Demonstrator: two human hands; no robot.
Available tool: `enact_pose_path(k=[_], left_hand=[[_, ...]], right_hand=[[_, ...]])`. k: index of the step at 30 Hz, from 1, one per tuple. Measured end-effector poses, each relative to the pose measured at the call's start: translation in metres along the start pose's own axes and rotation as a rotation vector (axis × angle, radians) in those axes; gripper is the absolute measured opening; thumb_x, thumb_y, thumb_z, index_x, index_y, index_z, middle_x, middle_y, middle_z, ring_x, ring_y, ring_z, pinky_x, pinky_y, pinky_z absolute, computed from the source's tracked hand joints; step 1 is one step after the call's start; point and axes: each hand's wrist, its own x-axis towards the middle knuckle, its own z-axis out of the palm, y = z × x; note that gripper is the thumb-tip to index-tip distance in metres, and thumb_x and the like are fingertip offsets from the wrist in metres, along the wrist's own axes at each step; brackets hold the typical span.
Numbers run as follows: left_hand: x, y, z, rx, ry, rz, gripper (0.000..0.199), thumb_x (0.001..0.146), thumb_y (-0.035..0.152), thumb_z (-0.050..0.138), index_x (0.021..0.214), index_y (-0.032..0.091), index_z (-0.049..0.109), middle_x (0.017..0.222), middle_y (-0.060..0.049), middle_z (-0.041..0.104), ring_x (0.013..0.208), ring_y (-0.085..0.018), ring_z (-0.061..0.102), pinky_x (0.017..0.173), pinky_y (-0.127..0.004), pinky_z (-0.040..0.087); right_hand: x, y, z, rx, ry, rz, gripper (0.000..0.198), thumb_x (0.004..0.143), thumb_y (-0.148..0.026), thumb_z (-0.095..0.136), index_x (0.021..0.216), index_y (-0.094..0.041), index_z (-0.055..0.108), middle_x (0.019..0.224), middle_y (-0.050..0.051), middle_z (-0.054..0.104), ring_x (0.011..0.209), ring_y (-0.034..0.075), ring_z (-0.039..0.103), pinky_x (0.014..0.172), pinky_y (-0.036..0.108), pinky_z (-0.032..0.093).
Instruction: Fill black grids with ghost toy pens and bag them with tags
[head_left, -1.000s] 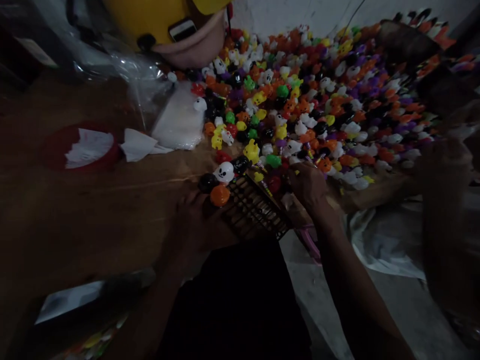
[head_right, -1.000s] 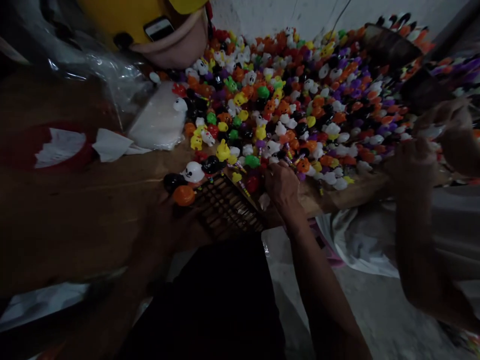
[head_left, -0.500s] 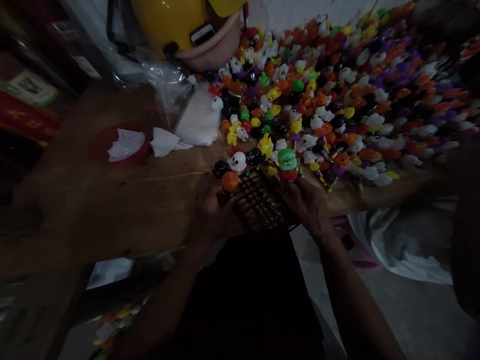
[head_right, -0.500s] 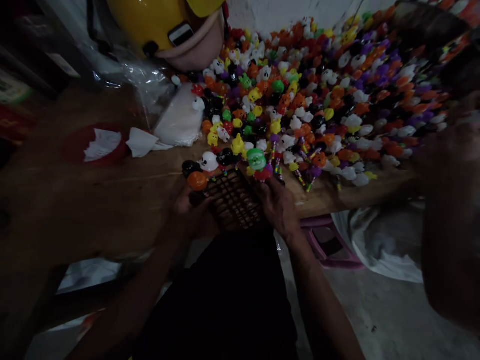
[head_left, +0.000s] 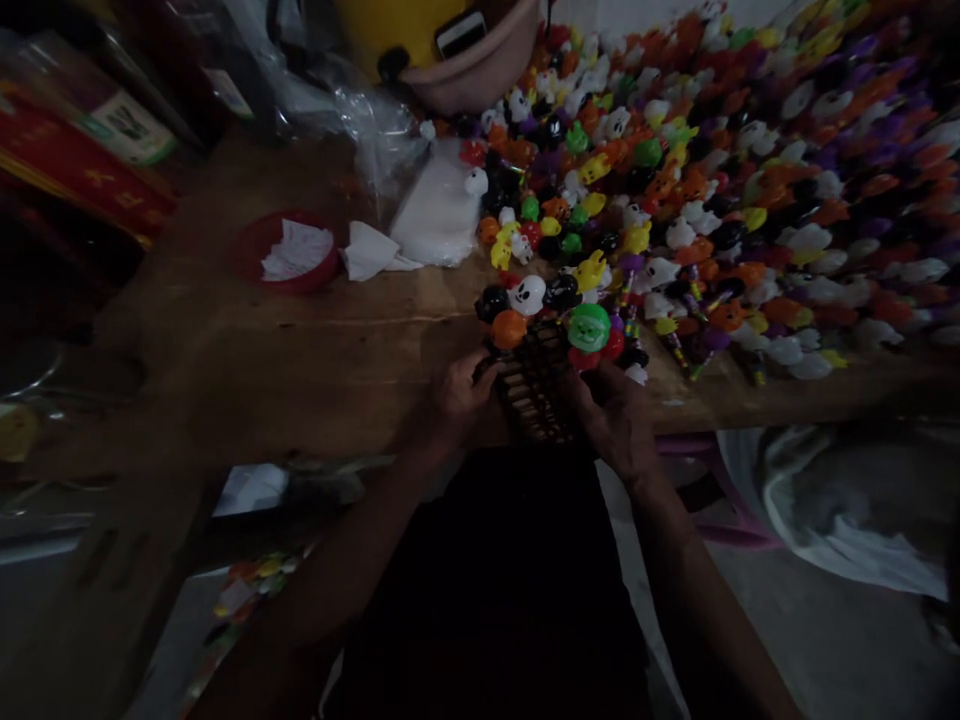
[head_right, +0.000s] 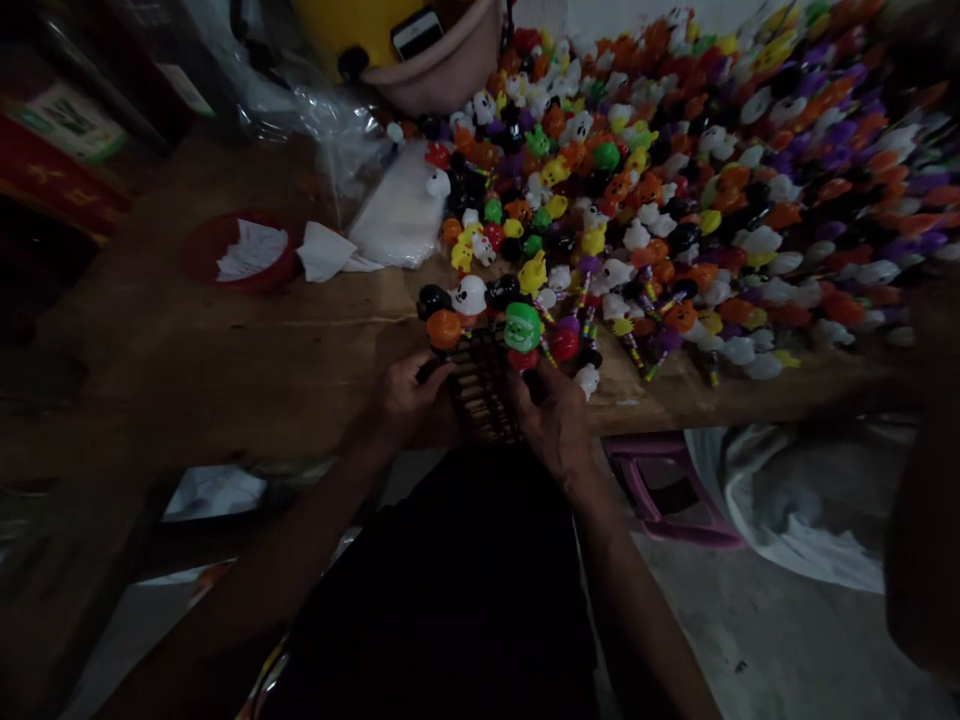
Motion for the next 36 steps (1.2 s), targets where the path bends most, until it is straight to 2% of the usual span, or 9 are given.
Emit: enact_pose_path(k=[4, 9, 12, 16, 19, 23, 26, 30, 36], left_hand=[[-0.002, -0.003, -0.007, -0.056, -0.058, 0.042, 0.022, 0.100, 0.036, 0.067, 0.107, 0.020, 0.079, 0.102, -0.006, 0.081, 0.090, -0.022, 0.075, 0.080, -0.029, 0.055], [-0.006, 0.001, -0.014, -0.031, -0.062, 0.051, 0.030, 0.101, 0.045, 0.066, 0.116, 0.023, 0.079, 0.100, -0.006, 0.082, 0.087, -0.021, 0.076, 0.075, -0.026, 0.055], [-0.007, 0.003, -0.011, -0.030, -0.019, 0.050, 0.026, 0.099, 0.039, 0.070, 0.119, 0.025, 0.079, 0.106, -0.006, 0.082, 0.092, -0.021, 0.077, 0.078, -0.026, 0.056], [-0.005, 0.004, -0.006, -0.073, 0.009, 0.017, 0.019, 0.095, 0.032, 0.075, 0.111, 0.023, 0.081, 0.103, -0.005, 0.082, 0.091, -0.020, 0.077, 0.079, -0.025, 0.057], [-0.003, 0.004, -0.006, -0.109, -0.021, -0.021, 0.019, 0.093, 0.029, 0.076, 0.110, 0.022, 0.081, 0.095, -0.003, 0.082, 0.084, -0.019, 0.075, 0.074, -0.024, 0.055], [-0.001, 0.004, -0.008, -0.074, -0.062, -0.023, 0.023, 0.094, 0.036, 0.074, 0.112, 0.022, 0.080, 0.090, -0.003, 0.080, 0.079, -0.019, 0.072, 0.069, -0.025, 0.050], [0.000, 0.002, -0.007, -0.060, -0.067, -0.006, 0.024, 0.095, 0.035, 0.072, 0.114, 0.022, 0.079, 0.096, -0.004, 0.080, 0.082, -0.019, 0.072, 0.075, -0.026, 0.051], [0.001, -0.004, -0.002, -0.086, -0.072, 0.013, 0.019, 0.093, 0.031, 0.071, 0.108, 0.022, 0.081, 0.101, -0.004, 0.081, 0.089, -0.020, 0.073, 0.082, -0.027, 0.053], [0.003, -0.009, 0.003, -0.042, -0.047, 0.001, 0.025, 0.087, 0.038, 0.072, 0.103, 0.021, 0.080, 0.091, -0.005, 0.080, 0.077, -0.021, 0.070, 0.072, -0.027, 0.051]], right_hand=[[0.018, -0.002, 0.024, 0.024, 0.106, -0.015, 0.031, 0.088, -0.050, 0.071, 0.097, -0.020, 0.077, 0.092, 0.004, 0.077, 0.084, 0.022, 0.068, 0.081, 0.035, 0.056], [0.030, 0.007, 0.046, 0.110, 0.079, -0.094, 0.024, 0.092, -0.043, 0.071, 0.090, -0.020, 0.078, 0.083, 0.000, 0.075, 0.078, 0.018, 0.067, 0.073, 0.029, 0.050], [0.029, 0.009, 0.048, 0.024, 0.108, -0.121, 0.024, 0.093, -0.040, 0.071, 0.083, -0.019, 0.075, 0.076, -0.001, 0.071, 0.069, 0.016, 0.062, 0.066, 0.026, 0.045], [0.028, 0.007, 0.046, -0.165, 0.124, -0.209, 0.030, 0.096, -0.042, 0.068, 0.078, -0.018, 0.069, 0.071, 0.001, 0.067, 0.063, 0.014, 0.057, 0.061, 0.026, 0.042], [0.030, 0.008, 0.048, -0.245, 0.087, -0.269, 0.031, 0.099, -0.044, 0.063, 0.082, -0.018, 0.069, 0.076, 0.004, 0.070, 0.067, 0.017, 0.060, 0.064, 0.027, 0.045], [0.038, 0.009, 0.048, -0.207, 0.017, -0.359, 0.022, 0.100, -0.038, 0.063, 0.098, -0.018, 0.072, 0.096, 0.009, 0.074, 0.086, 0.022, 0.068, 0.077, 0.031, 0.053], [0.042, 0.010, 0.045, -0.228, -0.065, -0.391, 0.023, 0.102, -0.036, 0.062, 0.093, -0.019, 0.074, 0.096, 0.008, 0.073, 0.086, 0.020, 0.067, 0.078, 0.029, 0.053], [0.040, 0.013, 0.044, -0.291, -0.054, -0.404, 0.029, 0.104, -0.035, 0.060, 0.086, -0.018, 0.075, 0.088, 0.008, 0.071, 0.081, 0.020, 0.066, 0.075, 0.028, 0.051], [0.036, 0.016, 0.052, -0.329, -0.120, -0.332, 0.020, 0.103, -0.030, 0.063, 0.095, -0.017, 0.077, 0.097, 0.011, 0.074, 0.087, 0.021, 0.068, 0.078, 0.028, 0.051]])
